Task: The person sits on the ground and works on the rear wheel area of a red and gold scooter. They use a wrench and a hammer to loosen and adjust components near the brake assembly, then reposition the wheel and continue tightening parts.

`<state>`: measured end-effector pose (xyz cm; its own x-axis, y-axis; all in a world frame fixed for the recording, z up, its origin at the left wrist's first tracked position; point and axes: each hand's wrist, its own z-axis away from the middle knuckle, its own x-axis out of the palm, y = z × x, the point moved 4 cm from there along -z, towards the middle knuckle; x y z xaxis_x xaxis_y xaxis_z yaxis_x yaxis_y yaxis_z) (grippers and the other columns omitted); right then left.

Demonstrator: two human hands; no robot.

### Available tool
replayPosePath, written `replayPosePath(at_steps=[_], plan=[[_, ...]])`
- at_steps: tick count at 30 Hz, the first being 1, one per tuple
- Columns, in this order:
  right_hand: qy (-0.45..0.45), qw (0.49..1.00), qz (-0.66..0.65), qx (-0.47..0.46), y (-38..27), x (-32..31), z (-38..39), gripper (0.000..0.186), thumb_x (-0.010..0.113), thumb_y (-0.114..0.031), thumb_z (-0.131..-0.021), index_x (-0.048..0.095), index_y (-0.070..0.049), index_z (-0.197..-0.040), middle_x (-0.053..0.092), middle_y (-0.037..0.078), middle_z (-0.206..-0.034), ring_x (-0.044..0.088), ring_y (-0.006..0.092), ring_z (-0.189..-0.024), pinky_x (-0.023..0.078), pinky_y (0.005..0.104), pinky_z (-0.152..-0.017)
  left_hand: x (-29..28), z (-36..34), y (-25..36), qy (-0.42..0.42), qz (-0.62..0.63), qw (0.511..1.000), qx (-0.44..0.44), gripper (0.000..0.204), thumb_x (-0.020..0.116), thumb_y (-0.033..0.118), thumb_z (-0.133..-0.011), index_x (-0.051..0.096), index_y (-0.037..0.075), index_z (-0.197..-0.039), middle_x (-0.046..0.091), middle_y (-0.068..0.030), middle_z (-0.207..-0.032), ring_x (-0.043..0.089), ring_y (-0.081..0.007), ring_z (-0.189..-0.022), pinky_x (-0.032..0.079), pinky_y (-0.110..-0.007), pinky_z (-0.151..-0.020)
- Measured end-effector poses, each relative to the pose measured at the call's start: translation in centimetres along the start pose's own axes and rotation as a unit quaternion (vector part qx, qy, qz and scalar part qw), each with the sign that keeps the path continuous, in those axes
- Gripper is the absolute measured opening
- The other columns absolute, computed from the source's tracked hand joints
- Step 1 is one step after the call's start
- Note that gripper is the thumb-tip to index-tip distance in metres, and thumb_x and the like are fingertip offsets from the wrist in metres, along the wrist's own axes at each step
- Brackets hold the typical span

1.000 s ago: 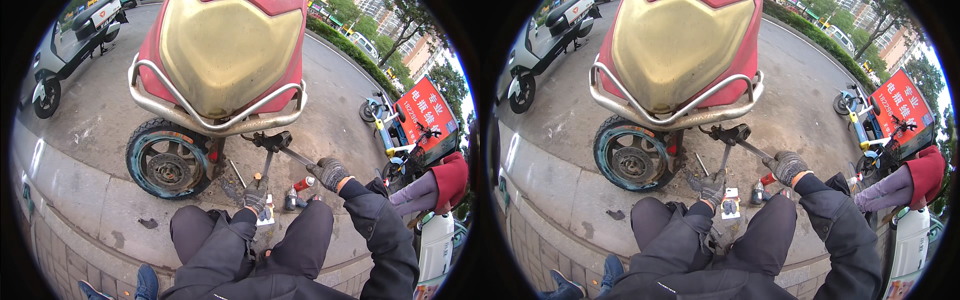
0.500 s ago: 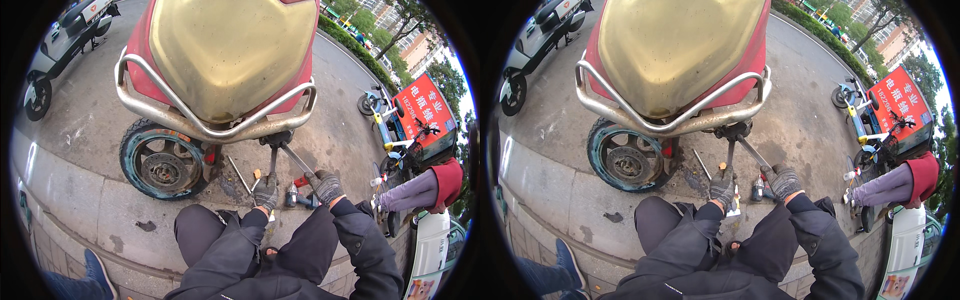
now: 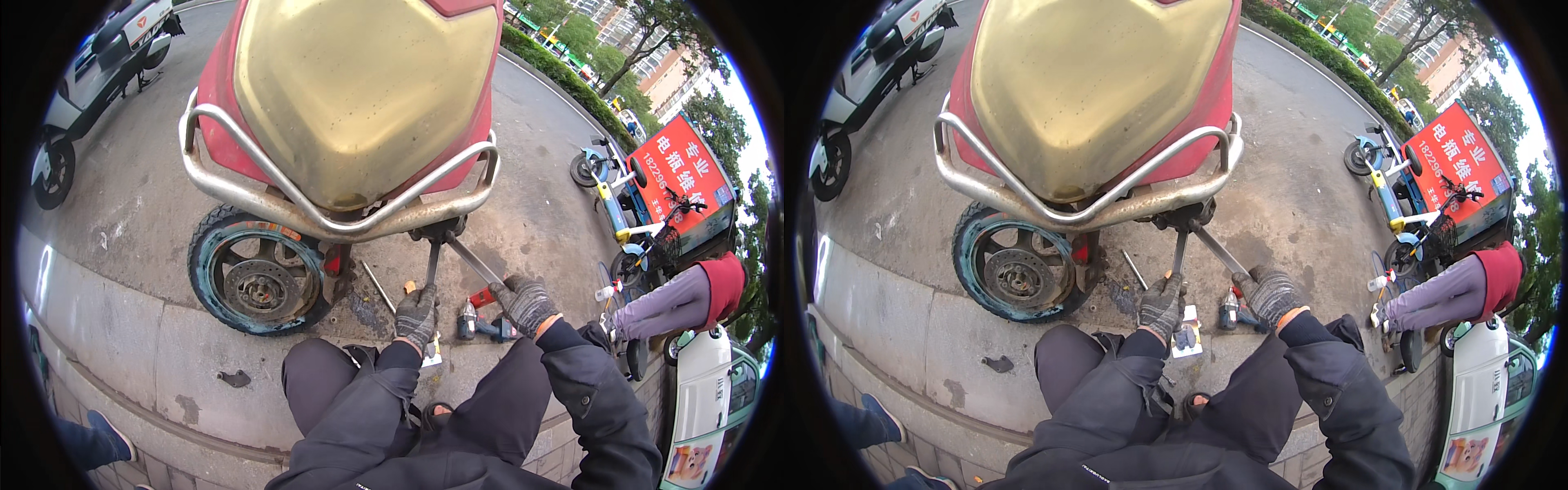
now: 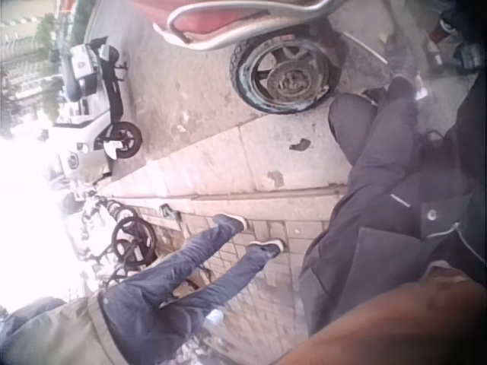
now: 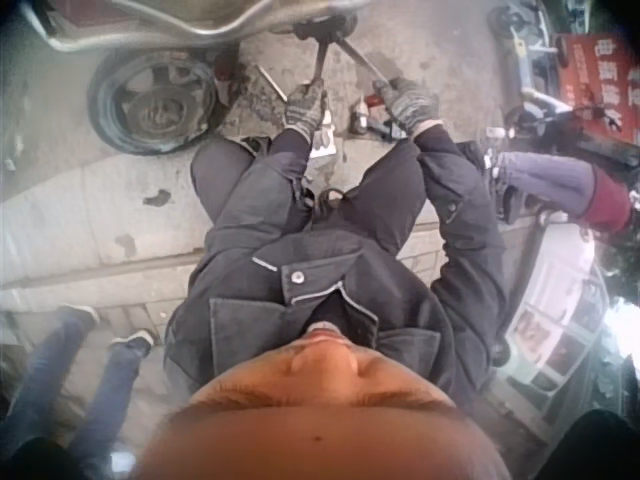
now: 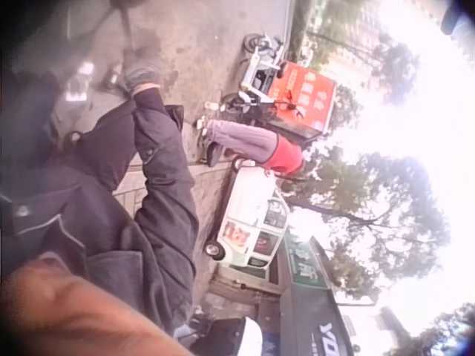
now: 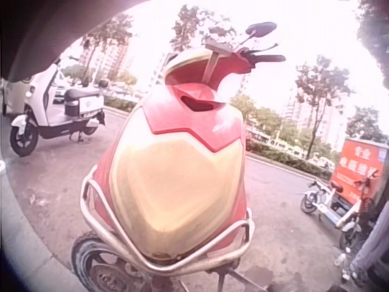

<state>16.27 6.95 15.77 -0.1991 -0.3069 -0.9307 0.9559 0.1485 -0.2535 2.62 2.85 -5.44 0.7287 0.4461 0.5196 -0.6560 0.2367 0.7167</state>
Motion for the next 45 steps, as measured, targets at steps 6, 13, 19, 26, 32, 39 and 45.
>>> replayPosePath(at_steps=[6, 13, 19, 26, 32, 39, 45], plan=[[-0.044, 0.998, -0.051, 0.009, 4.7, 3.8, -1.0, 0.047, 0.056, -0.044, -0.092, 0.068, 0.001, -0.101, 0.067, 0.023, -0.092, 0.065, 0.0361, -0.089, 0.049, 0.0426, -0.077, -2.2, 1.1, -0.3, 0.03, -0.054, 0.996, 0.065, 0.025, 0.06, 0.027, -0.096, 0.063, 0.003, -0.09, 0.059, -0.0036, -0.066, 0.048, -0.0092, -0.045, 0.037, -0.026, -0.04], [-0.104, 0.991, -0.083, 0.023, 5.7, 5.6, -2.3, 0.05, 0.054, -0.046, -0.094, 0.068, 0.002, -0.098, 0.067, 0.022, -0.084, 0.067, 0.0334, -0.084, 0.05, 0.0415, -0.075, -3.5, 2.2, 0.5, 0.073, -0.151, 0.986, -0.006, 0.029, 0.056, 0.032, -0.097, 0.064, 0.006, -0.088, 0.055, -0.0007, -0.062, 0.048, -0.0098, -0.051, 0.037, -0.027, -0.047], [-0.096, 0.991, -0.087, -0.044, 5.2, 5.9, -1.9, 0.045, 0.052, -0.039, -0.095, 0.065, 0.004, -0.1, 0.064, 0.026, -0.081, 0.065, 0.0373, -0.078, 0.05, 0.0455, -0.071, -1.7, 3.1, 2.9, 0.004, -0.108, 0.986, -0.124, 0.033, 0.053, 0.04, -0.098, 0.062, 0.009, -0.097, 0.053, -0.0013, -0.061, 0.043, -0.0102, -0.04, 0.034, -0.026, -0.036], [-0.1, 0.983, -0.15, -0.043, 4.2, 8.3, -1.9, 0.042, 0.052, -0.036, -0.096, 0.064, 0.003, -0.099, 0.064, 0.022, -0.073, 0.065, 0.0377, -0.071, 0.049, 0.0458, -0.067, -0.1, -0.2, 3.8, -0.083, 0.078, 0.98, -0.166, 0.03, 0.056, 0.036, -0.096, 0.055, 0.014, -0.116, 0.065, -0.0091, -0.082, 0.054, -0.0146, -0.045, 0.034, -0.028, -0.033], [-0.073, 0.985, -0.143, -0.062, 4.1, 8.7, -1.2, 0.044, 0.05, -0.039, -0.096, 0.062, 0.004, -0.102, 0.063, 0.023, -0.073, 0.064, 0.0385, -0.073, 0.049, 0.046, -0.066, 1.5, -6.2, 5.3, -0.144, 0.089, 0.984, -0.063, 0.036, 0.064, 0.04, -0.09, 0.061, 0.014, -0.114, 0.068, -0.0061, -0.097, 0.064, -0.0183, -0.054, 0.044, -0.026, -0.033], [-0.082, 0.986, -0.121, -0.079, 5.8, 8.7, -2.4, 0.045, 0.051, -0.04, -0.095, 0.063, 0.002, -0.106, 0.065, 0.024, -0.079, 0.064, 0.0395, -0.075, 0.049, 0.0464, -0.068, 3.0, -7.2, 7.4, -0.091, 0.024, 0.995, -0.035, 0.033, 0.059, 0.043, -0.092, 0.061, 0.014, -0.107, 0.063, 0.0011, -0.077, 0.051, -0.0119, -0.042, 0.032, -0.024, -0.03], [-0.173, 0.965, -0.195, -0.006, 8.9, 8.3, -4.3, 0.046, 0.055, -0.041, -0.093, 0.066, 0.001, -0.109, 0.067, 0.02, -0.08, 0.067, 0.0296, -0.074, 0.05, 0.0403, -0.068, 1.6, -5.5, 7.5, -0.112, -0.015, 0.99, -0.086, 0.031, 0.059, 0.036, -0.091, 0.055, 0.016, -0.114, 0.058, 0.0017, -0.07, 0.049, -0.0132, -0.041, 0.032, -0.028, -0.032]])
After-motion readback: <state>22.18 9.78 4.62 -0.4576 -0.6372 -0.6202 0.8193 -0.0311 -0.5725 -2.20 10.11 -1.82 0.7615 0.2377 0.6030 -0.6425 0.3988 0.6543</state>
